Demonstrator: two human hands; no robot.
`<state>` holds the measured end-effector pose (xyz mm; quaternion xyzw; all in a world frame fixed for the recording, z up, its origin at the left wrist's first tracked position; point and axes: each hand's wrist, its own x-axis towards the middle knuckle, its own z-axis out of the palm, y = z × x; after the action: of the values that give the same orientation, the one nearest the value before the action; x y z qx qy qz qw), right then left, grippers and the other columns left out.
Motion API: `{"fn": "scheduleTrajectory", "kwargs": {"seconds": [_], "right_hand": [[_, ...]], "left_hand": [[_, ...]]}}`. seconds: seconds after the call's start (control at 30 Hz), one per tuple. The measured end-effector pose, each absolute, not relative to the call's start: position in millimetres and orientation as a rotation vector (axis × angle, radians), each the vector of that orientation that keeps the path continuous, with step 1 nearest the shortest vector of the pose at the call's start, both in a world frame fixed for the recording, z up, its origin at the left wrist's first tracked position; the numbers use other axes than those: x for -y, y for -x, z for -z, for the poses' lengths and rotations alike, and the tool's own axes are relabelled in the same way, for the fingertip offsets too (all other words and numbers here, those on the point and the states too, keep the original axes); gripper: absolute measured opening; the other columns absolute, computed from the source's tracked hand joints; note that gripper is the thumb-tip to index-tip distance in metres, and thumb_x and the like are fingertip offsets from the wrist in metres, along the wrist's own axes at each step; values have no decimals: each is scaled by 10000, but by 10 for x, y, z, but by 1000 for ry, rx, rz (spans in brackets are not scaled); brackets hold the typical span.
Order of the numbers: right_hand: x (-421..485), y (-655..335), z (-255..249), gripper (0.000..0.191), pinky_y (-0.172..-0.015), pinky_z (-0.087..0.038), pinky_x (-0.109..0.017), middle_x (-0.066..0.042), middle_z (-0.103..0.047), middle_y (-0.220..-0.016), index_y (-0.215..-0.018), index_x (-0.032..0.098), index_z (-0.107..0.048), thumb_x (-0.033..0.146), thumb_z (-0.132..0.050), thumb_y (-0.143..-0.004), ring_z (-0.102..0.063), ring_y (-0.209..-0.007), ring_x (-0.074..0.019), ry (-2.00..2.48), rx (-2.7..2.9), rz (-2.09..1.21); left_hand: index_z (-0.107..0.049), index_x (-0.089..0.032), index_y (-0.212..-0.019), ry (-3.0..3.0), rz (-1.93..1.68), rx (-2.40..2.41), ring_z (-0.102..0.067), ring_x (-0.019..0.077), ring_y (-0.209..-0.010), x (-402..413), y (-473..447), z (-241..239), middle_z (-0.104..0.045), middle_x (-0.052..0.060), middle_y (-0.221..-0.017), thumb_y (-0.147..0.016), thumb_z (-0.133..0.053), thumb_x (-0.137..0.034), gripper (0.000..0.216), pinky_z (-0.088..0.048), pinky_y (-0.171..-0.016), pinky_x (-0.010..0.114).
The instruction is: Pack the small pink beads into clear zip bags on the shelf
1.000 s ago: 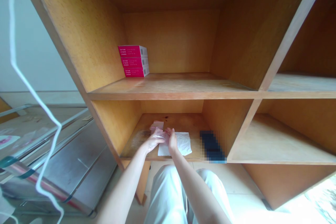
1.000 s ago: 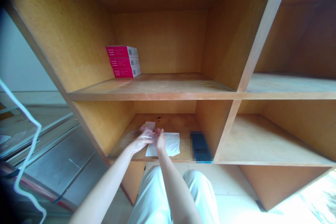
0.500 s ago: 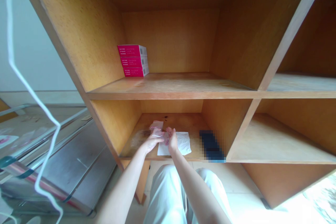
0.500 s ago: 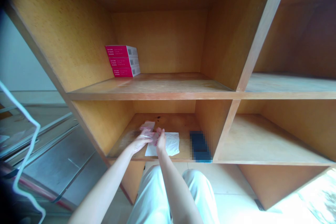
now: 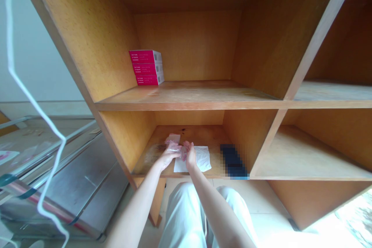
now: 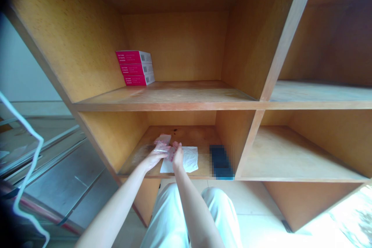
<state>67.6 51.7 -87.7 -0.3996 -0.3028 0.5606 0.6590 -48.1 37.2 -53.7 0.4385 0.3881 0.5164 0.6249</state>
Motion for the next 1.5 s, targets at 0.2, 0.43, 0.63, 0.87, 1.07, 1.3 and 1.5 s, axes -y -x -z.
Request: {"fn": "scheduleTrajectory", "kwargs": {"seconds": [0.2, 0.43, 0.63, 0.87, 1.07, 1.3, 1.5], "right_hand": [[-525, -671, 880, 480, -816, -426, -304, -83, -614, -1092, -967, 185, -605, 526, -302, -817, -547, -1042, -201, 890, 663, -1269], [-491, -678, 838, 487, -674, -445, -293, -83, -606, -1107, -995, 186, -599, 534, -317, -802, -551, -1019, -224, 910, 669, -1292], [-460, -680, 794, 464, -739, -434, -292, -83, -612, -1096, -982, 170, -601, 491, -317, -806, -542, -1026, -215, 932, 708, -1253], [-373, -659, 713, 272, -810, -423, -311, -62, -637, -988, -895, 195, -592, 328, -392, -767, -560, -957, -201, 997, 840, -1070], [-356, -621, 639, 199, -741, -437, -294, -49, -632, -868, -852, 198, -570, 246, -419, -732, -567, -836, -190, 1038, 1057, -920], [-420, -823, 604, 177, -774, -410, -322, -80, -598, -814, -768, 159, -614, 137, -462, -679, -540, -808, -209, 1151, 1532, -592], [-421, -998, 662, 257, -836, -382, -346, -105, -588, -892, -830, 162, -633, 91, -434, -684, -514, -899, -236, 1284, 1563, -484]], "left_hand": [[-592, -180, -936, -951, -1223, -797, -566, 191, -994, -304, 502, 513, -655, 50, -985, -529, -677, 18, 461, -348, -923, 355], [-556, -191, -987, -869, -1342, -716, -531, 175, -1069, -236, 513, 524, -621, 57, -1080, -601, -635, 14, 444, -411, -855, 293], [-570, -190, -948, -766, -1416, -700, -540, 160, -1060, -237, 532, 550, -623, 48, -1086, -626, -607, 28, 391, -407, -879, 282], [-607, -178, -923, -667, -1437, -607, -508, 172, -1113, -233, 551, 633, -610, 58, -1119, -644, -584, 11, 338, -362, -953, 311], [-638, -183, -879, -601, -1469, -589, -488, 184, -1139, -241, 599, 714, -610, 53, -1121, -662, -564, -15, 284, -375, -947, 315], [-650, -190, -844, -568, -1477, -544, -492, 171, -1135, -207, 621, 716, -627, 39, -1092, -662, -568, -26, 258, -354, -979, 304], [-650, -200, -844, -573, -1476, -512, -469, 175, -1161, -174, 619, 690, -613, 33, -1121, -659, -575, -38, 257, -337, -1003, 314]]}}
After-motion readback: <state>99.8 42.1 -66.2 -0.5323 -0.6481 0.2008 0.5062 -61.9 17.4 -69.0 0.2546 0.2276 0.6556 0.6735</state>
